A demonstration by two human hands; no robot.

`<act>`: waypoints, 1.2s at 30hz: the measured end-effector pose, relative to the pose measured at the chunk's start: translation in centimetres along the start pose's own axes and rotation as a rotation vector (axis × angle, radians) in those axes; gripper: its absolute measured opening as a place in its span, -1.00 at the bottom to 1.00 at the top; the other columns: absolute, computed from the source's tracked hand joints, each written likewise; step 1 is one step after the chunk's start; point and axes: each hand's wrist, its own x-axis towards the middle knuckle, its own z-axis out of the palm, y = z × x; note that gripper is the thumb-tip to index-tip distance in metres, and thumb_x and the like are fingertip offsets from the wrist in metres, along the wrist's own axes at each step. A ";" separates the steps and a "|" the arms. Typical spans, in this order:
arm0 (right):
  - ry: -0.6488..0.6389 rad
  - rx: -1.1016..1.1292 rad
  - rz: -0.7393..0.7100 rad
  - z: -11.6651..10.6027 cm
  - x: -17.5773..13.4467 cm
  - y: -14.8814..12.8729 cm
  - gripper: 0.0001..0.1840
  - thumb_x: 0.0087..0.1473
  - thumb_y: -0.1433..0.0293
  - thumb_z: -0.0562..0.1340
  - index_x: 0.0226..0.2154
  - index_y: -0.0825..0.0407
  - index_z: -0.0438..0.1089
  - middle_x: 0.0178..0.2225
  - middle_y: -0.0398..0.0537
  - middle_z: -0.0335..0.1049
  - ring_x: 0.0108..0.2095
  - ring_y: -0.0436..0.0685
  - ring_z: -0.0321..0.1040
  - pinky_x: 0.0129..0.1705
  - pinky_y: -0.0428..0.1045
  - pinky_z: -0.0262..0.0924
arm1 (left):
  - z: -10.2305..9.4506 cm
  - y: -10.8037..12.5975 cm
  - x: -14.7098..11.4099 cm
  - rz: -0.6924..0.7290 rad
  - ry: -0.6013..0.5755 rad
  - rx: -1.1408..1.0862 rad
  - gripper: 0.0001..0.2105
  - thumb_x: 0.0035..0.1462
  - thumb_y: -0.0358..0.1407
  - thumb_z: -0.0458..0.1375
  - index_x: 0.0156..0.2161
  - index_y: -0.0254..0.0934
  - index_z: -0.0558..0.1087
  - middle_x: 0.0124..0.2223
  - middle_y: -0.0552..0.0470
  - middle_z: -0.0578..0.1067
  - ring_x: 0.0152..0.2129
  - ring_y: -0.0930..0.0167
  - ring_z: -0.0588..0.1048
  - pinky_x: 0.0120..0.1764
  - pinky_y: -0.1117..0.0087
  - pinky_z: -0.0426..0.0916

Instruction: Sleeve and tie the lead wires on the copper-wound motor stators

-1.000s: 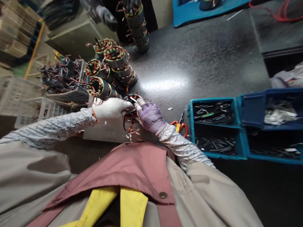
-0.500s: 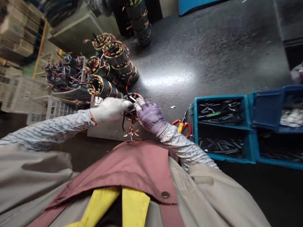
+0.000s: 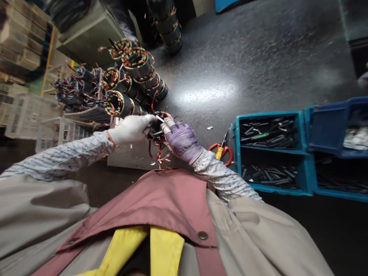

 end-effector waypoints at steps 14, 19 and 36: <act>-0.015 -0.009 0.026 0.1 -0.1 0.1 -0.35 0.25 0.26 0.10 0.30 0.20 0.14 0.35 0.35 0.01 0.05 0.46 0.23 -0.09 0.20 0.11 | -2.0 -0.5 3.3 0.355 -0.275 0.324 -0.78 0.11 -0.20 0.15 -0.17 -0.16 0.58 -0.26 -0.06 0.56 -0.23 0.21 0.53 -0.17 0.31 0.34; 0.013 -0.016 0.092 0.0 0.1 -0.7 -0.40 0.24 0.36 0.07 0.30 0.16 0.16 0.34 0.29 0.05 0.00 0.41 0.29 -0.12 0.19 0.18 | -1.4 0.8 3.3 0.149 -0.202 0.116 -0.82 0.04 -0.28 0.16 -0.33 -0.32 0.58 -0.43 -0.08 0.51 -0.37 0.24 0.51 -0.27 0.30 0.33; 0.546 1.054 0.305 2.8 6.2 1.9 -0.43 0.31 0.01 -0.07 0.03 -0.04 0.43 0.04 0.04 0.49 0.02 0.13 0.46 0.10 0.12 0.34 | 5.8 1.6 2.1 0.339 0.077 -0.187 -0.60 0.14 -0.23 0.13 0.07 -0.35 0.44 0.02 -0.24 0.51 -0.04 0.18 0.49 -0.05 0.27 0.38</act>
